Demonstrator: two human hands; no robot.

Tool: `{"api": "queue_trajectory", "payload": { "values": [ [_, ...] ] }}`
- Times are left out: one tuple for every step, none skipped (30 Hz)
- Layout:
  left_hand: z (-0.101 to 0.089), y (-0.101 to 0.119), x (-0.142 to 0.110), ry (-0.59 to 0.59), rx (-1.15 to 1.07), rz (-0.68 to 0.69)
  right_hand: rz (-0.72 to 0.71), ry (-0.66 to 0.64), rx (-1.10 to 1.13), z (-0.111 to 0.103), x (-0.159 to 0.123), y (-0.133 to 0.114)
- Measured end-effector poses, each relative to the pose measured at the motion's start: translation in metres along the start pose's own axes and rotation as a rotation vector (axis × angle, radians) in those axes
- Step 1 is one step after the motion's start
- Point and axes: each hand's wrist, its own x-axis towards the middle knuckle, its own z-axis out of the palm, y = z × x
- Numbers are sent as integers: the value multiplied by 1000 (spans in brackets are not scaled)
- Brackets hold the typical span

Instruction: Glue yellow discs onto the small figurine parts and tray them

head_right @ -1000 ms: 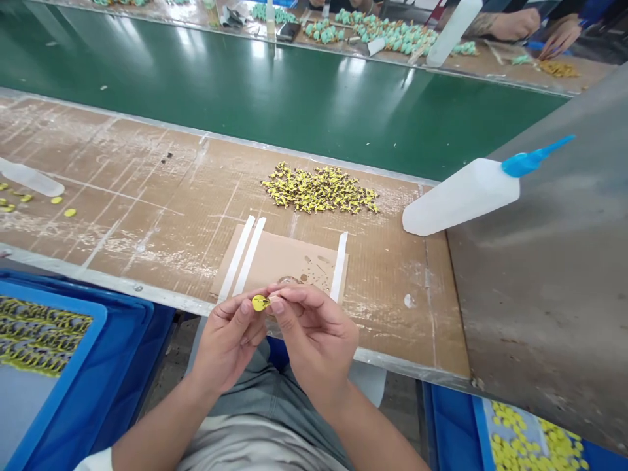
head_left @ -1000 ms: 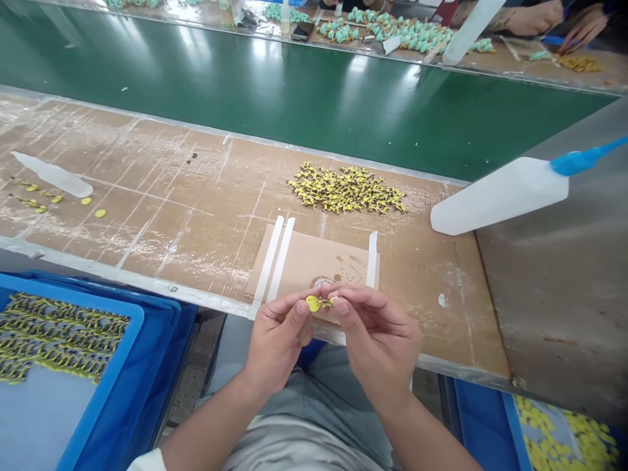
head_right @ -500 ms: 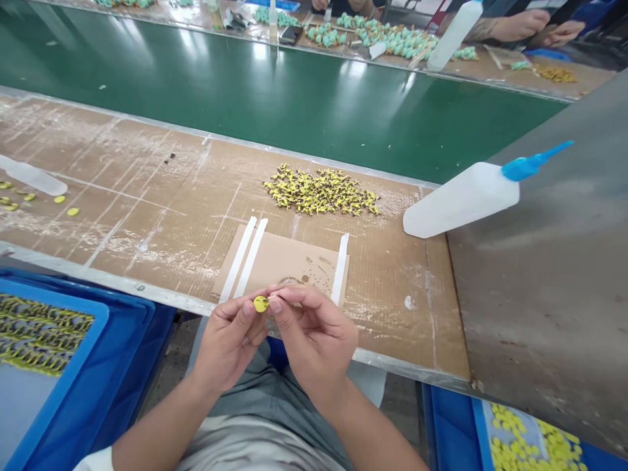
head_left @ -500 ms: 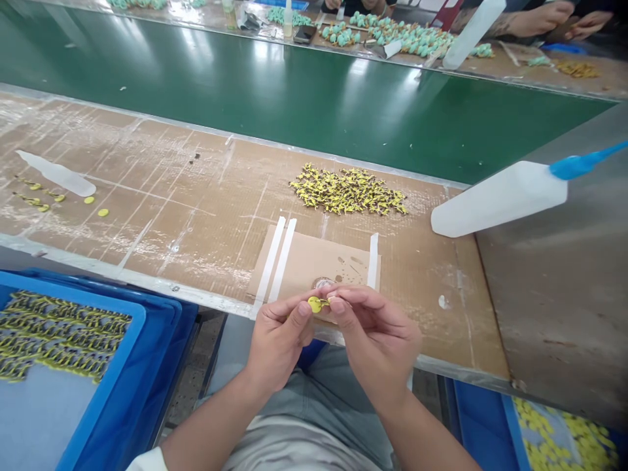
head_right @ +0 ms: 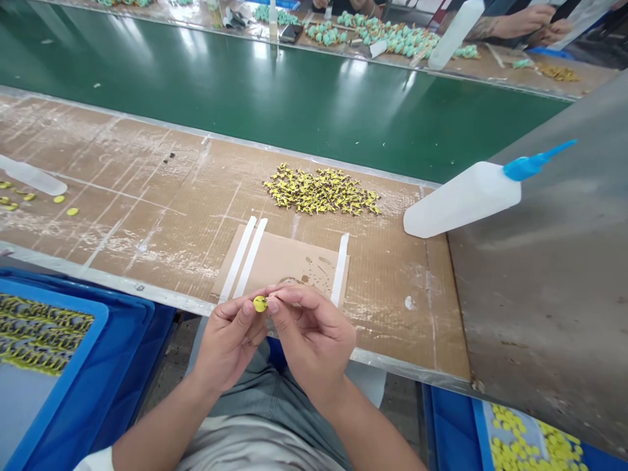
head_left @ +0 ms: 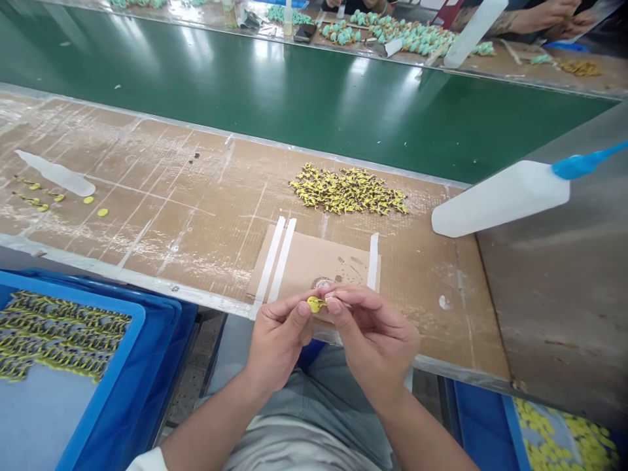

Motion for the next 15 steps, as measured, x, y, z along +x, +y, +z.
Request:
{"api": "queue_trajectory", "payload": {
  "values": [
    [0,0,0,1,-4,-1,-1,-1,-4,0,0,0],
    [1,0,0,2,-7,-2,-5,-3,-9,0,1,0],
    [1,0,0,3,-8,-4,-10,-4,-13,0,1,0],
    [1,0,0,5,-10,-5,-18,-6,-17,0,2,0],
    [1,0,0,8,-11,-5,-27,-9,-21,0,2,0],
    [1,-1,0,11,-11,-5,-35,-15,-26,0,2,0],
    [1,-1,0,14,-11,-4,-42,-21,-31,-1,2,0],
    [1,-1,0,17,-11,-4,-48,-28,-36,-1,1,0],
    [0,-1,0,19,-9,-2,-53,-34,-44,-2,1,0],
    [0,-1,0,20,-4,1,-58,-39,-52,-2,1,1],
    [0,-1,0,20,1,6,-63,-42,-62,-3,0,1],
    [0,-1,0,17,7,12,-68,-45,-71,-4,0,1],
    [0,-1,0,13,14,18,-70,-49,-79,-4,0,1],
    [0,-1,-1,9,19,23,-69,-52,-87,-5,-1,0],
    [0,-1,-1,9,24,26,-69,-55,-92,-5,-1,0]
  ]
}}
